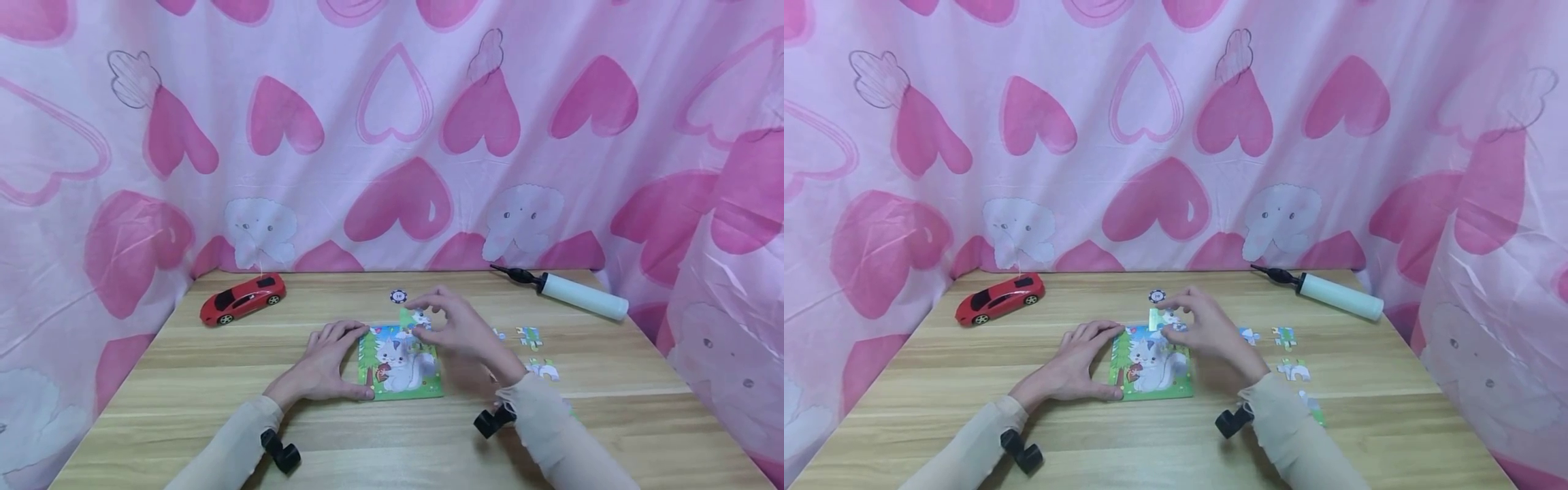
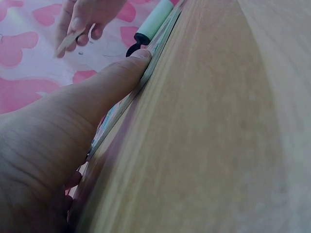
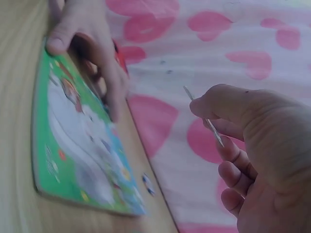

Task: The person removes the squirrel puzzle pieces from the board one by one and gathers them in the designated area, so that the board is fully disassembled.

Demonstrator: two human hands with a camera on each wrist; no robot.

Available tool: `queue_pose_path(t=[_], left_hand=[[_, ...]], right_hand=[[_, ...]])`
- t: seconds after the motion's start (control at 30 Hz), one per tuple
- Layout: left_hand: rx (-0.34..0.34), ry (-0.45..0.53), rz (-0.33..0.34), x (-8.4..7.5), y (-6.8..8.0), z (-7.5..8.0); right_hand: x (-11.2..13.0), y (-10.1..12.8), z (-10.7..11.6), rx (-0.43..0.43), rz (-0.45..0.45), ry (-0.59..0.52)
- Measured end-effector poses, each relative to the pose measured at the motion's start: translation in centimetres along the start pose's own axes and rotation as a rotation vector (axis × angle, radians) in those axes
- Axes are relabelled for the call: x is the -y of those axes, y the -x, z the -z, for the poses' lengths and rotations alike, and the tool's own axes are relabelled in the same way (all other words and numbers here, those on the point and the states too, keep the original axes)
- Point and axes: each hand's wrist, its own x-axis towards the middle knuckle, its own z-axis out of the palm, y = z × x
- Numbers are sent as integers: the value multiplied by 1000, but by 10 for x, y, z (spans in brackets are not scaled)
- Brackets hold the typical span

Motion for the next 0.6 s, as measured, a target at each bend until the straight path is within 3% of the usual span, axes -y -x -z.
queue_pose_path(t=[0.3, 0.6], left_hand=[[-7, -1, 5, 1, 1, -1], [2, 4, 13, -1, 1, -1]], right_hand=[[-11, 21, 36, -59, -60, 97], [-21, 41, 47, -60, -49, 122]])
